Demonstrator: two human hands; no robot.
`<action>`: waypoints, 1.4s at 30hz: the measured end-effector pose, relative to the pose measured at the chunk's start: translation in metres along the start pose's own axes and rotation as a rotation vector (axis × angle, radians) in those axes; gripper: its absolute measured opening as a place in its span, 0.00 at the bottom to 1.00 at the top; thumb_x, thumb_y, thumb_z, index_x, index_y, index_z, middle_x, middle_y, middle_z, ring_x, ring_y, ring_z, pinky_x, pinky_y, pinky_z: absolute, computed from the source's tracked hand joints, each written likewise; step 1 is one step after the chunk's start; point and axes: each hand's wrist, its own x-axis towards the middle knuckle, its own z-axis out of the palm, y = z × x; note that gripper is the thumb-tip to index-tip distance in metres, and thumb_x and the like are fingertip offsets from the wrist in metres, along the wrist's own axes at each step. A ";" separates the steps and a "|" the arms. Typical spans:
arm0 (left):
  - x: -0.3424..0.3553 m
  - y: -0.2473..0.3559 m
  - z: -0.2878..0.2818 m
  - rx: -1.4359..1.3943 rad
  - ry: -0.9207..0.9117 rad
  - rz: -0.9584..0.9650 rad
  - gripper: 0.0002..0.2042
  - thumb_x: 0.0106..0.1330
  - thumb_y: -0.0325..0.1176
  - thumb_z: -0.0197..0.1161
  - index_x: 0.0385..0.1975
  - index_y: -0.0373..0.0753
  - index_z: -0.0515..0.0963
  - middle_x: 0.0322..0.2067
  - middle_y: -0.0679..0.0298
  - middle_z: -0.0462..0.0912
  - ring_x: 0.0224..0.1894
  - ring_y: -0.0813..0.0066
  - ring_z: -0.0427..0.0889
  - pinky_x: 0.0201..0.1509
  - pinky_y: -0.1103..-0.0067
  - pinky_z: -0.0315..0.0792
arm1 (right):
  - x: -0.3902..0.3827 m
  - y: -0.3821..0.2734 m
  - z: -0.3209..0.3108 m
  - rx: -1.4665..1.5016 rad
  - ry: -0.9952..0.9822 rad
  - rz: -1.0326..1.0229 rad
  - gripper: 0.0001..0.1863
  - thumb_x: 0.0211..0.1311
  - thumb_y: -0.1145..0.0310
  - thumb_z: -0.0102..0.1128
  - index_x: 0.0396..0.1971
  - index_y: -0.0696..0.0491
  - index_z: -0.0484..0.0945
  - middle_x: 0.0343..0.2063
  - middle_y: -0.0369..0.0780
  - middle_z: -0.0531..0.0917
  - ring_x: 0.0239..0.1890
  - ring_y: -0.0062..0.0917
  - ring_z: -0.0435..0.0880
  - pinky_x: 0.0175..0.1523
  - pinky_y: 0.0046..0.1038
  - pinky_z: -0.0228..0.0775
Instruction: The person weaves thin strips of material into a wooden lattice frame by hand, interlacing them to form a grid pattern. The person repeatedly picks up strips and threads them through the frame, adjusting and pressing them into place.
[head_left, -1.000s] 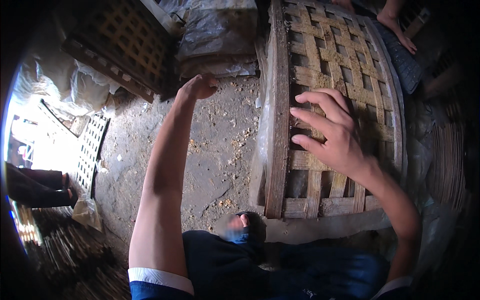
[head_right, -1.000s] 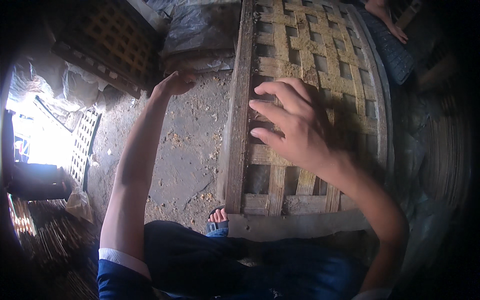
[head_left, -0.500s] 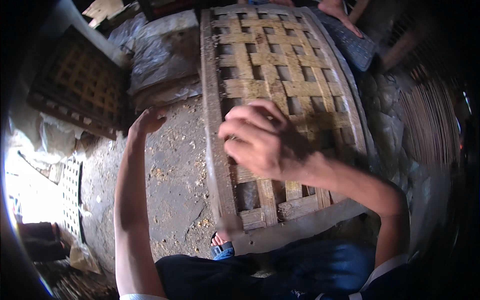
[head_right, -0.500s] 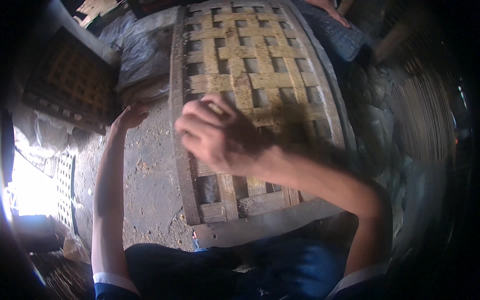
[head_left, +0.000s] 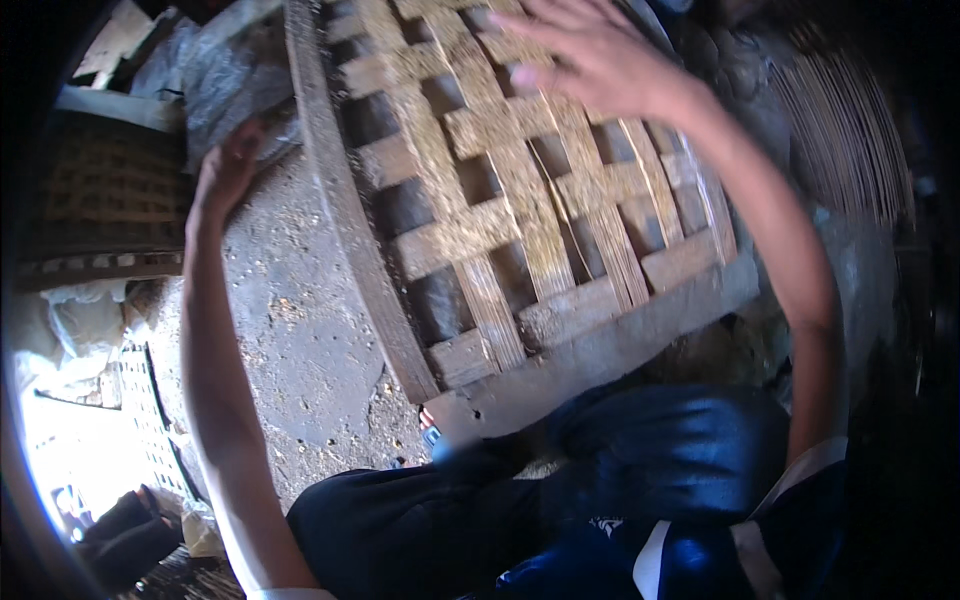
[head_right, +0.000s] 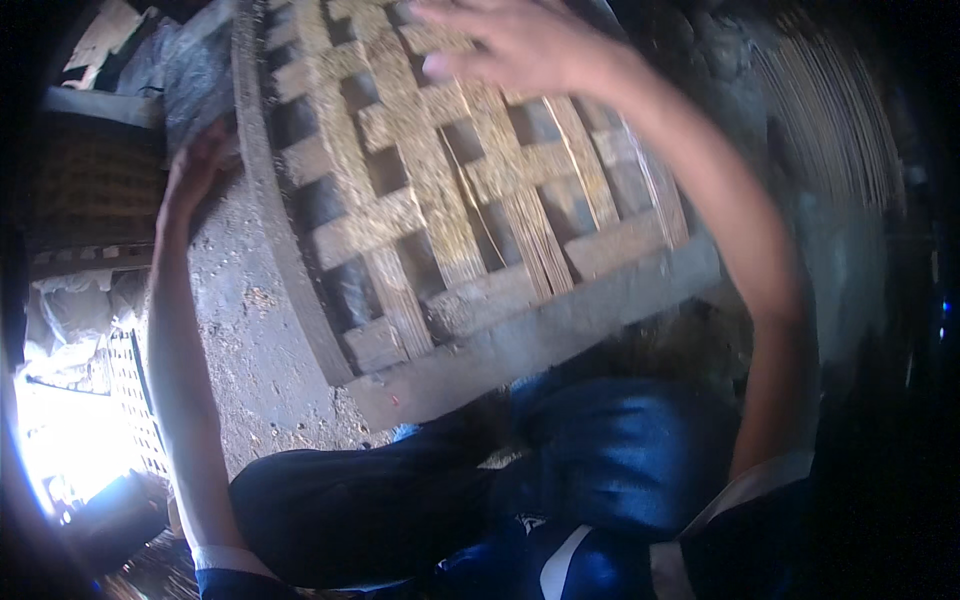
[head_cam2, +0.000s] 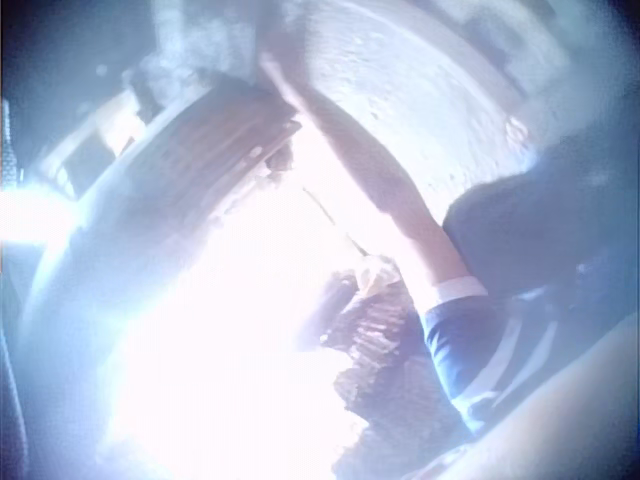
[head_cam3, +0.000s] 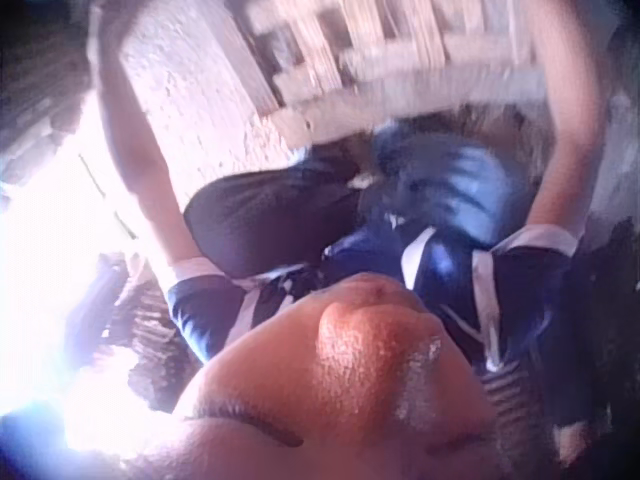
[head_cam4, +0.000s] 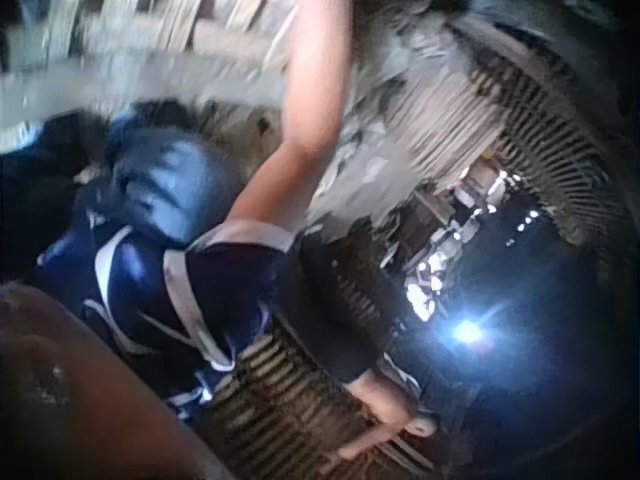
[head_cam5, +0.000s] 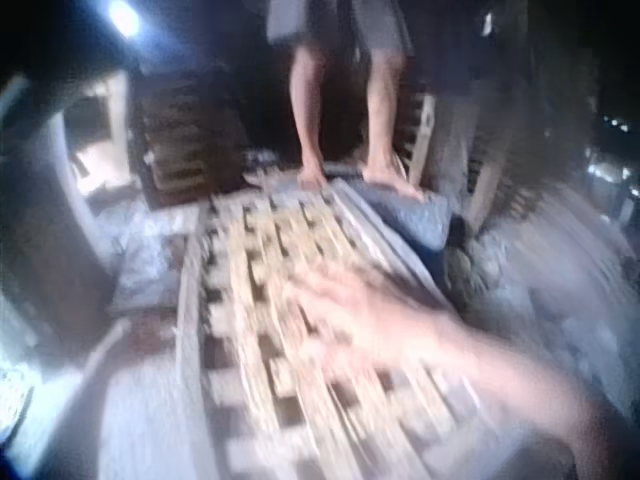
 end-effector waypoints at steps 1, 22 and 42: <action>0.014 0.003 -0.006 0.067 0.132 0.133 0.24 0.74 0.54 0.51 0.62 0.46 0.75 0.55 0.55 0.82 0.58 0.62 0.81 0.61 0.69 0.72 | -0.008 0.029 0.003 -0.023 0.045 0.112 0.45 0.69 0.40 0.50 0.76 0.48 0.47 0.77 0.49 0.42 0.78 0.48 0.34 0.78 0.50 0.31; 0.043 0.175 -0.020 -0.268 0.218 0.305 0.41 0.64 0.58 0.65 0.73 0.45 0.60 0.76 0.51 0.48 0.78 0.57 0.48 0.77 0.66 0.49 | -0.029 0.132 -0.011 -0.644 0.071 0.884 0.35 0.73 0.37 0.35 0.74 0.36 0.57 0.78 0.42 0.43 0.79 0.35 0.38 0.76 0.58 0.19; 0.026 0.182 -0.031 -0.208 0.221 0.281 0.41 0.63 0.63 0.62 0.72 0.46 0.61 0.75 0.49 0.49 0.76 0.52 0.51 0.76 0.64 0.54 | 0.002 0.083 -0.010 -0.319 0.147 0.337 0.36 0.71 0.40 0.46 0.72 0.44 0.61 0.75 0.44 0.55 0.77 0.38 0.50 0.77 0.57 0.32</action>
